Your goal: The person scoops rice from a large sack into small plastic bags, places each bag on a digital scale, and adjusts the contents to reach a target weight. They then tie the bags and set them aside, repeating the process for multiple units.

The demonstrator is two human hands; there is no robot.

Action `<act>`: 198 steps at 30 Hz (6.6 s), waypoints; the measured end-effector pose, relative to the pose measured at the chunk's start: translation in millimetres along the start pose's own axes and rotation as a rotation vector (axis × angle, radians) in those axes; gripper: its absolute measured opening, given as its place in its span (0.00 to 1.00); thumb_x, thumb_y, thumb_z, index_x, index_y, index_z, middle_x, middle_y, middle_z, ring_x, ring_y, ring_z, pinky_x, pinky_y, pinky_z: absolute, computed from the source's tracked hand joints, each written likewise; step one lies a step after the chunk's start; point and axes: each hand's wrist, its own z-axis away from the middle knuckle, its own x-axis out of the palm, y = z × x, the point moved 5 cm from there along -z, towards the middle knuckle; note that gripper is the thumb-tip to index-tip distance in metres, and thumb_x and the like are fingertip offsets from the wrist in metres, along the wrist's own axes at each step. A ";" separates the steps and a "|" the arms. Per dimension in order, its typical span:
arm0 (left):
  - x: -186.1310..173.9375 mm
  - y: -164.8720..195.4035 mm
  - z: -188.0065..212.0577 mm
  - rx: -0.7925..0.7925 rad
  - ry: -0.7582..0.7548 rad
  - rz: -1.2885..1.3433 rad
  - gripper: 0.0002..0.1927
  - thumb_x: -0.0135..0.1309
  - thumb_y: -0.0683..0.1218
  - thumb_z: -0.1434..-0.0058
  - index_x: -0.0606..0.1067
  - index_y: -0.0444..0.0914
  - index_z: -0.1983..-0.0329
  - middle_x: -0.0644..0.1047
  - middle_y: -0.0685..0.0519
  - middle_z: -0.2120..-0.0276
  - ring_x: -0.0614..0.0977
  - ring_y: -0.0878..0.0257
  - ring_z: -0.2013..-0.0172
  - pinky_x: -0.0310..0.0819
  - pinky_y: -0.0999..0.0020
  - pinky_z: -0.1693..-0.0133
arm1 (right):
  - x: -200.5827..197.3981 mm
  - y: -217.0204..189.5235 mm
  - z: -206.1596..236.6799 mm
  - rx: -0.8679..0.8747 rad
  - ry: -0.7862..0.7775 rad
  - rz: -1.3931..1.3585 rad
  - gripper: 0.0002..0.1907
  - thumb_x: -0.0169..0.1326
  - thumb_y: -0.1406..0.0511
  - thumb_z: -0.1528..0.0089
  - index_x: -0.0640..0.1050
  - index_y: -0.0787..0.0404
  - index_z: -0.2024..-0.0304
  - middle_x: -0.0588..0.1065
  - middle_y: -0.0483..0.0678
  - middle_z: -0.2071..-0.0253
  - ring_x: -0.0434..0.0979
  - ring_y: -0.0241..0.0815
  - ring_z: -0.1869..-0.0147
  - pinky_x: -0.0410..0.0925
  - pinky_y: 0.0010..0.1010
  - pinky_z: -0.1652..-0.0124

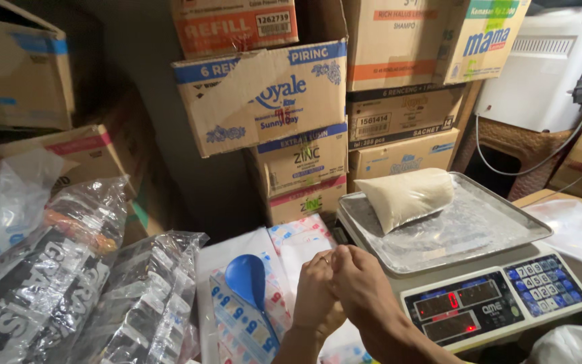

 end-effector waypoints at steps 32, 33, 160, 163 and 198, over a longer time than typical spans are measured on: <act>29.2 -48.9 -7.3 -0.416 -0.579 0.528 0.20 0.37 0.50 0.26 0.79 0.37 0.60 0.83 0.50 0.65 0.81 0.63 0.63 0.77 0.66 0.54 | -19.1 -112.6 -3.1 -1.219 -0.017 1.087 0.33 0.54 0.74 0.51 0.73 0.58 0.40 0.74 0.56 0.45 0.69 0.55 0.37 0.61 0.50 0.42; 28.7 -47.2 -7.2 -0.270 -0.587 0.330 0.22 0.35 0.48 0.28 0.82 0.38 0.59 0.82 0.50 0.66 0.81 0.62 0.63 0.76 0.66 0.53 | -15.6 -106.9 10.8 -1.402 -0.020 1.188 0.36 0.54 0.72 0.53 0.72 0.56 0.39 0.74 0.54 0.42 0.66 0.54 0.34 0.59 0.52 0.40; -29.4 -47.7 -37.9 -1.029 -0.454 0.655 0.49 0.67 0.33 0.56 0.46 0.31 0.40 0.80 0.41 0.63 0.84 0.58 0.68 0.84 0.65 0.67 | -46.7 -28.1 -38.9 -0.656 -0.437 0.716 0.10 0.64 0.62 0.43 0.82 0.57 0.61 0.74 0.46 0.55 0.76 0.42 0.50 0.71 0.33 0.55; -35.9 -43.4 -38.7 -1.094 -0.403 0.644 0.46 0.64 0.34 0.54 0.46 0.31 0.40 0.81 0.42 0.62 0.85 0.57 0.68 0.85 0.65 0.67 | -45.9 -35.3 -28.5 -0.807 -0.413 0.734 0.09 0.65 0.62 0.44 0.82 0.57 0.64 0.74 0.48 0.57 0.77 0.45 0.51 0.70 0.34 0.53; -28.6 -14.4 8.3 -0.365 -0.027 0.423 0.10 0.57 0.41 0.37 0.82 0.36 0.54 0.80 0.49 0.54 0.84 0.59 0.54 0.76 0.71 0.53 | -21.4 -76.4 -10.2 -0.637 -0.119 1.007 0.18 0.49 0.52 0.38 0.84 0.53 0.67 0.81 0.50 0.72 0.81 0.55 0.66 0.72 0.45 0.65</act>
